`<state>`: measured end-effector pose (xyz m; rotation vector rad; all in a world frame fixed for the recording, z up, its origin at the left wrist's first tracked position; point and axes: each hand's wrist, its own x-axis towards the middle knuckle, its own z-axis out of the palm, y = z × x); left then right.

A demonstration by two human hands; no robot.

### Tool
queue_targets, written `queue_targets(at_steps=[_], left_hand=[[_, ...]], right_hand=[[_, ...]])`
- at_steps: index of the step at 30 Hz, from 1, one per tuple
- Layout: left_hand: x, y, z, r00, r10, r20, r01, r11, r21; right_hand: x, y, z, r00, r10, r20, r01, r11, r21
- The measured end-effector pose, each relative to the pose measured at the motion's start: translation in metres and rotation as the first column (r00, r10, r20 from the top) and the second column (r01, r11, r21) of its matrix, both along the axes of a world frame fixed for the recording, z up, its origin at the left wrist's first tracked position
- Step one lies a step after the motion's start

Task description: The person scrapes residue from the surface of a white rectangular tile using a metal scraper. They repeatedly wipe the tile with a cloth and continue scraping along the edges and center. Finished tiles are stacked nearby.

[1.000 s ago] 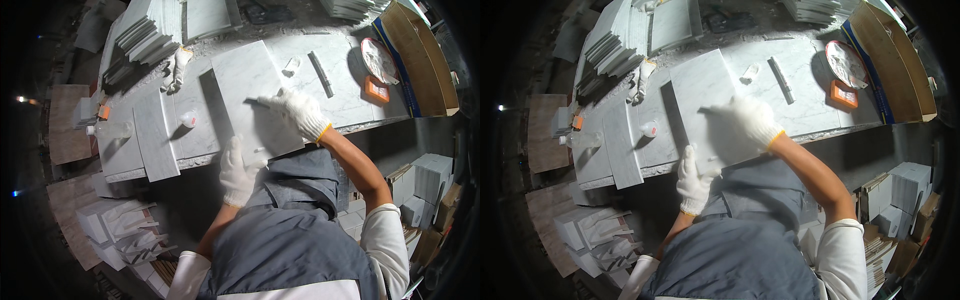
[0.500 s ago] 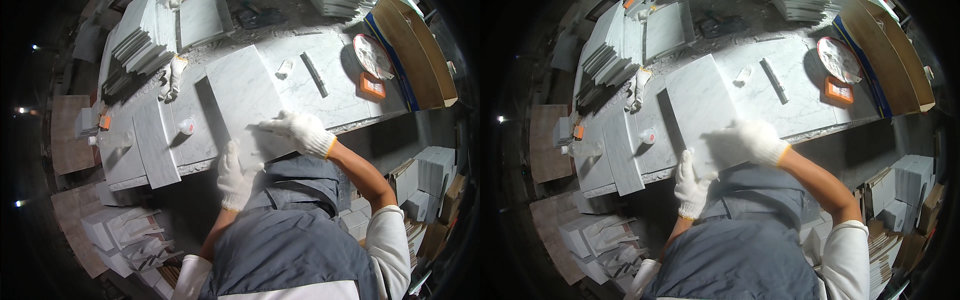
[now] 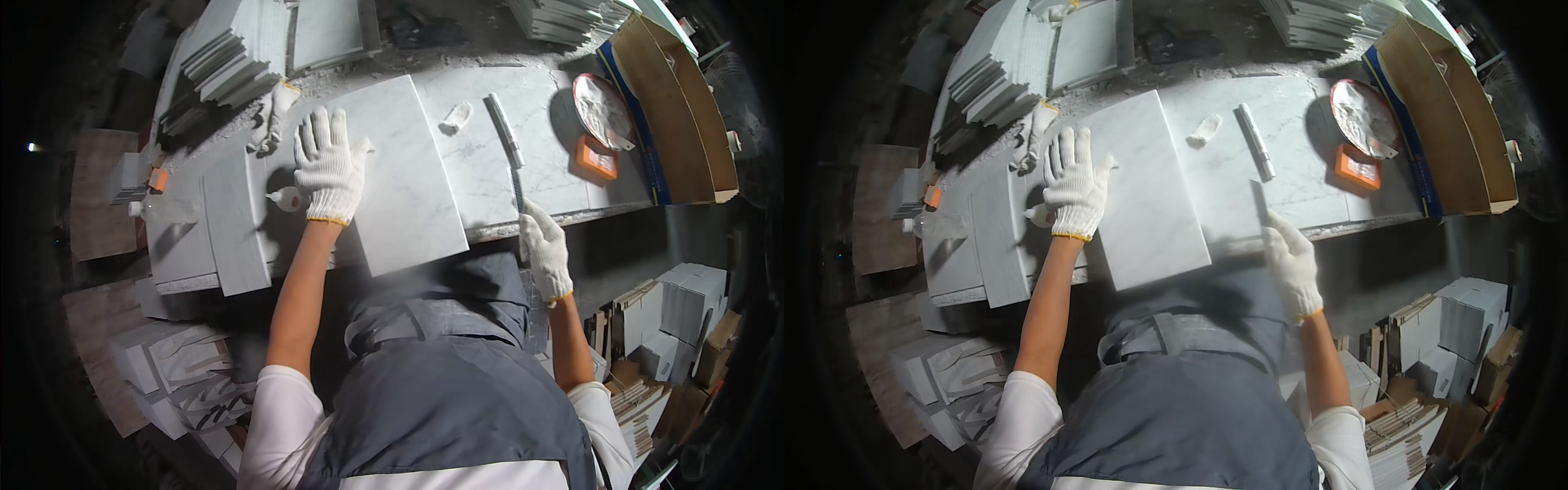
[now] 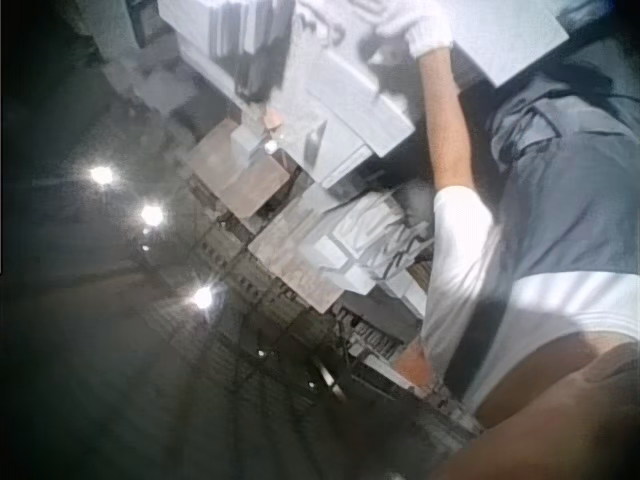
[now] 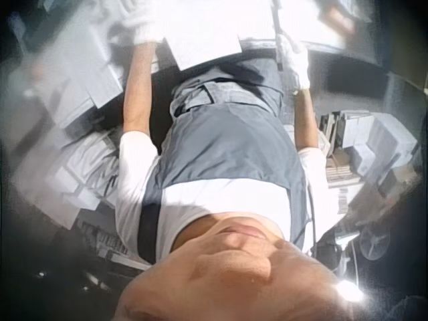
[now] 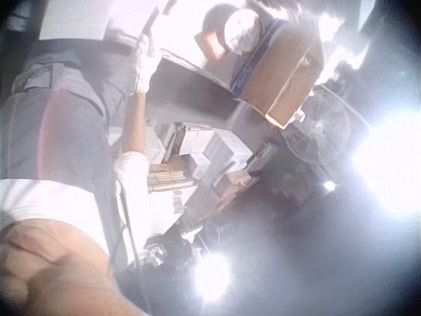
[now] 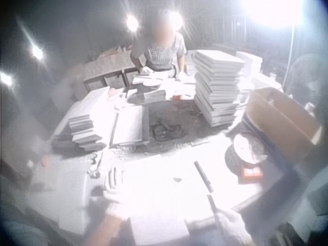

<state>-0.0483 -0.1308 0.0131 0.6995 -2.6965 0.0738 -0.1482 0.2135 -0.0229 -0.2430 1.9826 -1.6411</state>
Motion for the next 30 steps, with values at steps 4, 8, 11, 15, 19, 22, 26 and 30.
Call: queue_targets(at_steps=[4, 8, 11, 15, 19, 22, 26, 30], left_hand=[[-0.001, 0.050, 0.022, 0.929, -0.233, 0.289, 0.235, 0.972, 0.026], [-0.002, 0.069, 0.005, 0.794, -0.314, 0.520, 0.447, 0.882, -0.151], [-0.055, -0.043, 0.000, 0.834, -0.214, 0.509, 0.140, 0.974, 0.179], [-0.071, -0.082, 0.001, 1.000, 0.020, -0.015, -0.020, 1.000, 0.019], [-0.016, 0.033, -0.002, 0.697, -0.586, 0.414, 0.608, 0.789, 0.093], [-0.029, 0.029, -0.011, 0.596, -0.417, 0.686, 0.539, 0.841, 0.043], [-0.090, -0.097, -0.017, 0.999, -0.030, 0.024, 0.036, 0.960, -0.279], [-0.073, -0.059, -0.006, 0.861, -0.429, 0.271, 0.406, 0.903, 0.140]], right_hand=[[0.000, 0.002, 0.019, 0.992, -0.114, 0.054, 0.112, 0.993, 0.044], [0.002, -0.004, 0.019, 0.971, -0.188, 0.148, 0.192, 0.981, -0.012], [0.007, -0.006, 0.012, 0.979, -0.131, 0.157, 0.139, 0.989, -0.045], [0.012, -0.001, 0.002, 0.988, -0.125, 0.088, 0.131, 0.989, -0.074], [0.015, 0.001, -0.003, 0.941, -0.254, 0.222, 0.266, 0.964, -0.026], [0.017, -0.001, -0.002, 0.962, -0.201, 0.182, 0.209, 0.978, -0.025], [0.018, -0.001, 0.004, 0.961, -0.218, 0.170, 0.237, 0.966, -0.105], [0.019, -0.003, 0.003, 0.926, -0.296, 0.236, 0.335, 0.931, -0.143]])
